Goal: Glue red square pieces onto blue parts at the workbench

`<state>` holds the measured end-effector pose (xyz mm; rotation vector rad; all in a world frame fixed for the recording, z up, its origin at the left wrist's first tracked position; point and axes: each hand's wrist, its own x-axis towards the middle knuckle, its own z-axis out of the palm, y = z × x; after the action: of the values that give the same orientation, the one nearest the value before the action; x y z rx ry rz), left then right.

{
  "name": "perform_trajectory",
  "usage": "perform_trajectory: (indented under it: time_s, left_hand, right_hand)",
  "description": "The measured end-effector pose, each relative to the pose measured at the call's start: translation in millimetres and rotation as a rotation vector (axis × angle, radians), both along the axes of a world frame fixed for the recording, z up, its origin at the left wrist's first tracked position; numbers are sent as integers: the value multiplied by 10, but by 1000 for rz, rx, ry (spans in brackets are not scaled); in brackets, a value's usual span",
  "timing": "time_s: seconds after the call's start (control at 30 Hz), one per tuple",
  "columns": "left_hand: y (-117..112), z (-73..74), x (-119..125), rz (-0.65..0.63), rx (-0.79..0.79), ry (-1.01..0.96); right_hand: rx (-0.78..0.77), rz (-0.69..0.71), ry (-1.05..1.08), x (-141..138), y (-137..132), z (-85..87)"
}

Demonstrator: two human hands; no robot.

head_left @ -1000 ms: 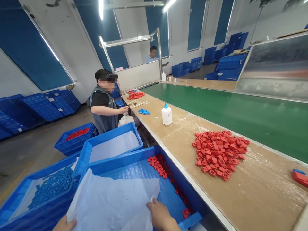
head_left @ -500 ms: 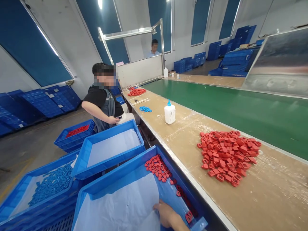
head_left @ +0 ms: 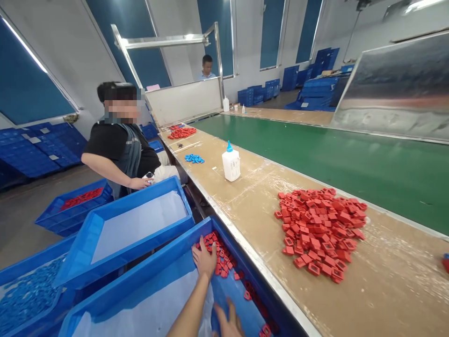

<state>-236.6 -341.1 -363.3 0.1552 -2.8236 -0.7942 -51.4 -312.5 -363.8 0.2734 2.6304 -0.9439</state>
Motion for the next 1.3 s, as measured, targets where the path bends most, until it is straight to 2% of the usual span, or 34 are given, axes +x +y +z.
perform_trajectory:
  time_s: [0.1,0.13,0.2,0.27,0.4,0.5,0.63,0.73,0.9,1.07,1.3]
  left_hand:
    - [111,-112,-16,60,44,82]
    - [131,-130,-7,71,59,108]
    - [150,-167,6,93,92,158]
    - [140,-219,4,102,120,205]
    - [46,-347,-22,51,156,265]
    - [-67,-403,3,-5,176,273]
    - [-220,-394,119,-83,188,249]
    - [-267,-377,171,-99,178,237]
    - [-190,-394,106,-78,154,224]
    - [-113,-426,165,-97,190,212]
    - [-111,-471,299,-68,375,211]
  right_hand:
    - [108,-367,62,-198,309,45]
    - [122,-453,44,-283,356,68]
    - [119,-521,-22,-446,353,88]
    - [123,-526,-33,-568,264,57]
    - [208,-536,99,-725,138,-104]
    - [244,-498,164,-828,214,-191]
    - [237,-353,226,-858,351,-197]
    - [249,-368,194,-766,358,-194]
    - [64,-419,258,-725,367,-284]
    - [-74,-397,336,-1004,406,-400]
    - [-148,-599,428,-1274,252,-432]
